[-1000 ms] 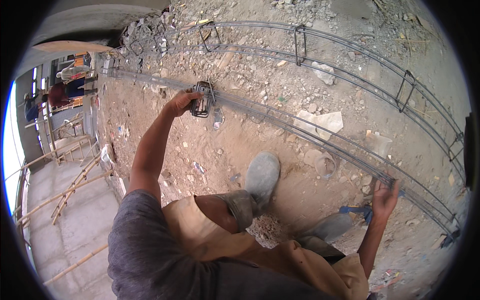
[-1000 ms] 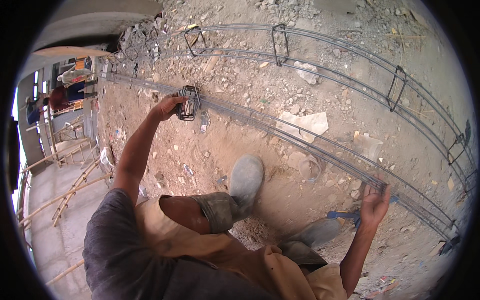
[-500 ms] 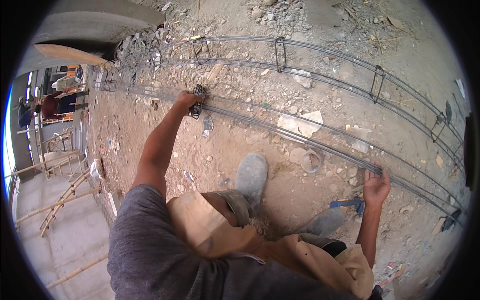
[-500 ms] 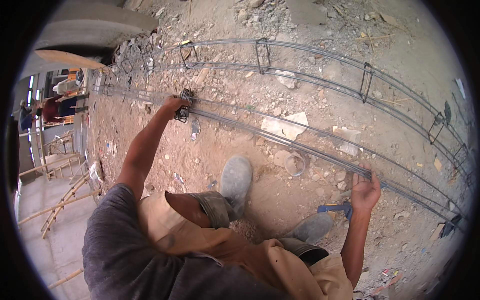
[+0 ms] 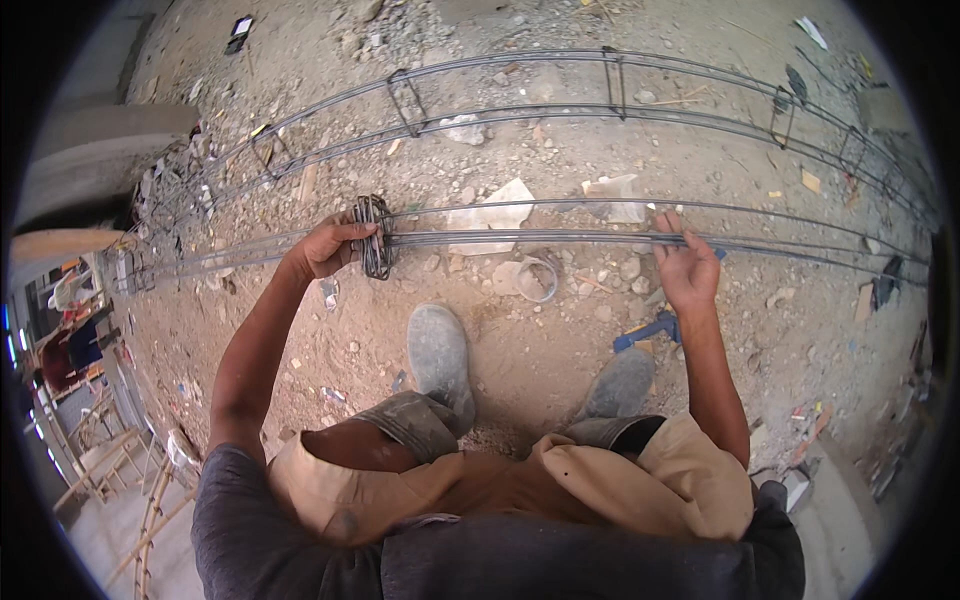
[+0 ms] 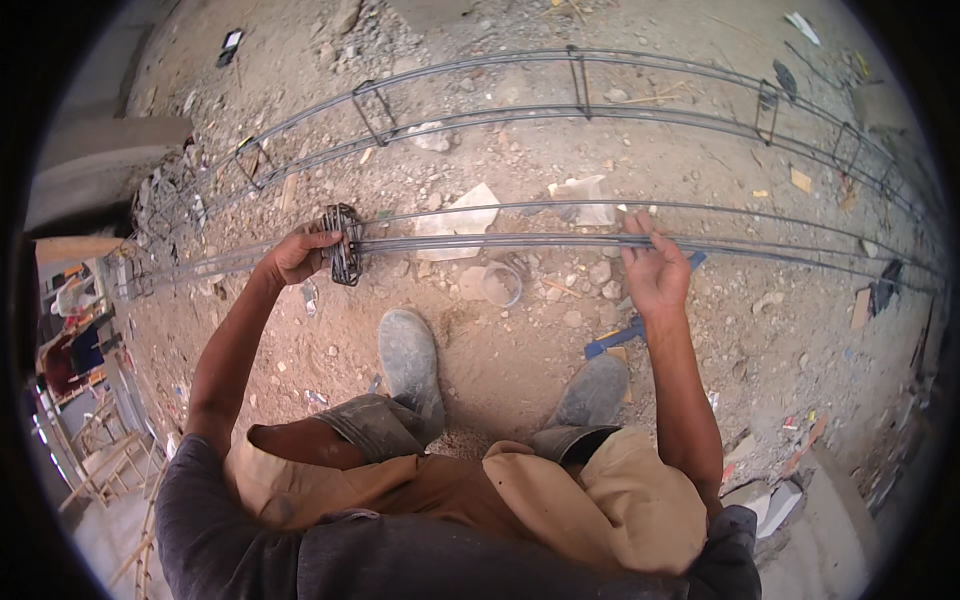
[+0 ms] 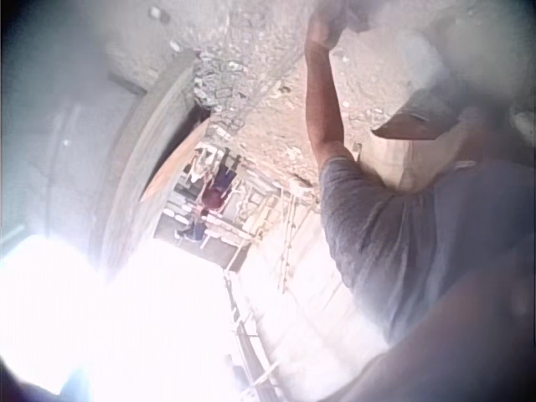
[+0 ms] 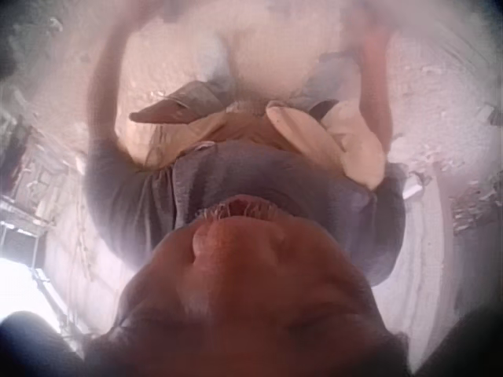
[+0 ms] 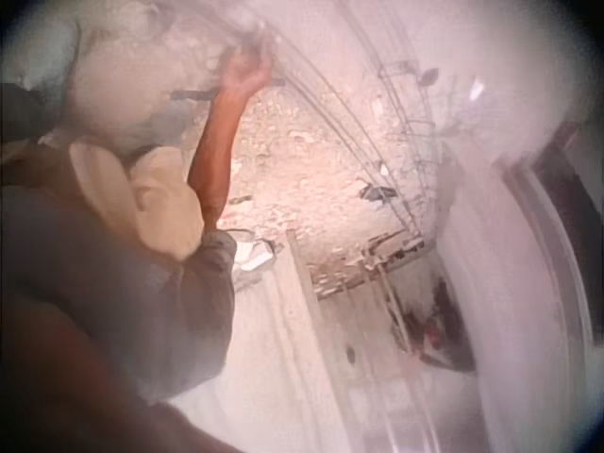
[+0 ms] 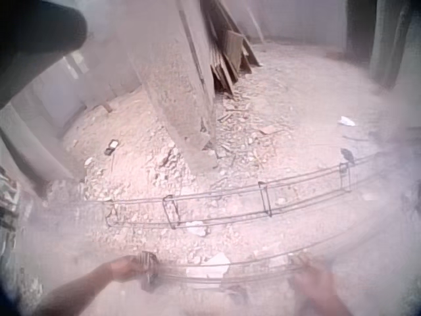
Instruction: The person assembles a rebar structure by picking up metal stirrups from the ground and sliding them onto parallel rebar rods, then using wire and pliers to tie the stirrups in place.
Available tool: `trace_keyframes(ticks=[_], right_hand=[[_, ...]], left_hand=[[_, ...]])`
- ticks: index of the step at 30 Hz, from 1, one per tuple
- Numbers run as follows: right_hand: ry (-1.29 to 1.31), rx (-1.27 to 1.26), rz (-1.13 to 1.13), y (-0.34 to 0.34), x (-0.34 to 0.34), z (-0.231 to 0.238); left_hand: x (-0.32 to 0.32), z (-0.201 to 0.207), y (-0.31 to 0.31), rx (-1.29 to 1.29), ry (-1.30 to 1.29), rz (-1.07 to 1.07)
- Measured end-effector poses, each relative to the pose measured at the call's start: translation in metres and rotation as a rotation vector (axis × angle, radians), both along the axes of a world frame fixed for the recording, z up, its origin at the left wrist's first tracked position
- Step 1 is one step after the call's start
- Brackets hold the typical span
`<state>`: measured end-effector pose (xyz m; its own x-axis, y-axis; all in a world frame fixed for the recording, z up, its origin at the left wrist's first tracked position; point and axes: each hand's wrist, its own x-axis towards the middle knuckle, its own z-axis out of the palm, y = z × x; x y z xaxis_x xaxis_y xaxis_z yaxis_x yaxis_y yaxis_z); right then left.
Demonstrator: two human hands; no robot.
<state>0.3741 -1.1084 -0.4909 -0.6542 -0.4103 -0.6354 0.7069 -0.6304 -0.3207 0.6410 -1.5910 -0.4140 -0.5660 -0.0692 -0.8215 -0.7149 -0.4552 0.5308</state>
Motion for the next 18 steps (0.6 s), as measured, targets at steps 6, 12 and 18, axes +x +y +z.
trace_keyframes(ticks=[6,12,18], right_hand=[[0.002,-0.090,-0.114,-0.008,-0.007,0.005],[0.005,-0.014,-0.119,-0.025,-0.007,-0.007],[-0.085,0.024,-0.120,-0.025,-0.010,-0.020]], left_hand=[[-0.097,0.015,0.100,0.157,0.089,-0.162],[-0.167,0.008,0.181,0.113,-0.039,-0.232],[-0.232,-0.001,0.268,0.152,0.072,-0.300]])
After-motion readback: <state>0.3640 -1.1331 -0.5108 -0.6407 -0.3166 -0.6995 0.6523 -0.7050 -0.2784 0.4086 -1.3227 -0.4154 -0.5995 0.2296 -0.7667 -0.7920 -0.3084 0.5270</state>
